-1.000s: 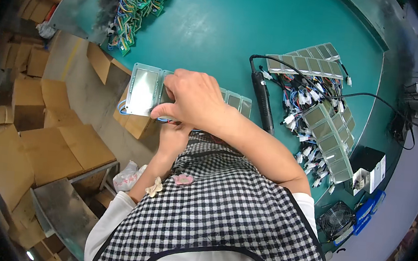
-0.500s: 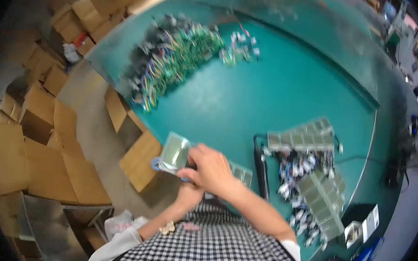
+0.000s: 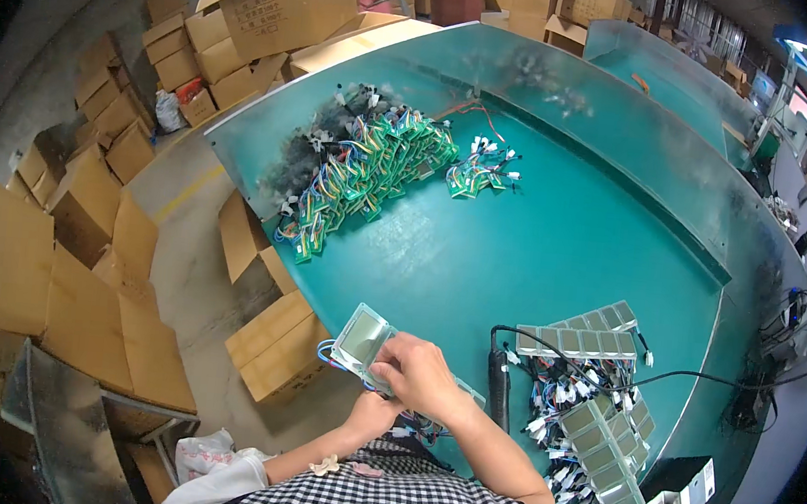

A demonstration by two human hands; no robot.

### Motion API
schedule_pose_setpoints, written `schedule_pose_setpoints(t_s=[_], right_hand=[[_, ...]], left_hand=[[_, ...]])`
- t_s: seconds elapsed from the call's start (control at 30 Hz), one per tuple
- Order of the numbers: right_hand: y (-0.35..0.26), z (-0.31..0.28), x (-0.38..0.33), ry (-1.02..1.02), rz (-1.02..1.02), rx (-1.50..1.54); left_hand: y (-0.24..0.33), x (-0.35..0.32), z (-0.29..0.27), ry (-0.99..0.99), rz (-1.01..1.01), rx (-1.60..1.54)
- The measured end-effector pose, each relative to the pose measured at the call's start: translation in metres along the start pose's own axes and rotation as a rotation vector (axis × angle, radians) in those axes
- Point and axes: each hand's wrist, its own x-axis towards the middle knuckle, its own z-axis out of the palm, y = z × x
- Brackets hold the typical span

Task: The person assembles electronic modules by connecting multi-colored wire harnesses to rectangular circuit boards. They pick up a board, attach the wires, and place the completed unit on a green workbench. The process is repeated with multiple units in a warehouse setting.

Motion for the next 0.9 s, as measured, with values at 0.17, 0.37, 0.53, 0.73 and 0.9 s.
schedule_pose_setpoints(t_s=[0.17,0.37,0.53,0.73,0.9], right_hand=[[-0.001,-0.012,0.0,-0.085,-0.15,-0.186],[0.002,-0.017,0.005,-0.149,-0.111,-0.163],[0.01,-0.014,0.001,-0.089,-0.159,-0.06],[0.008,0.0,-0.003,0.121,-0.241,-0.217],[0.081,-0.027,-0.033,1.029,0.109,-0.214]], left_hand=[[-0.001,-0.003,-0.007,0.04,-0.048,-0.035],[0.032,-0.008,-0.012,-0.022,-0.087,-0.07],[0.038,-0.009,-0.011,-0.015,-0.064,-0.175],[0.024,-0.011,-0.02,-0.024,-0.186,-0.131],[0.016,-0.011,-0.031,0.146,-0.205,-0.282]])
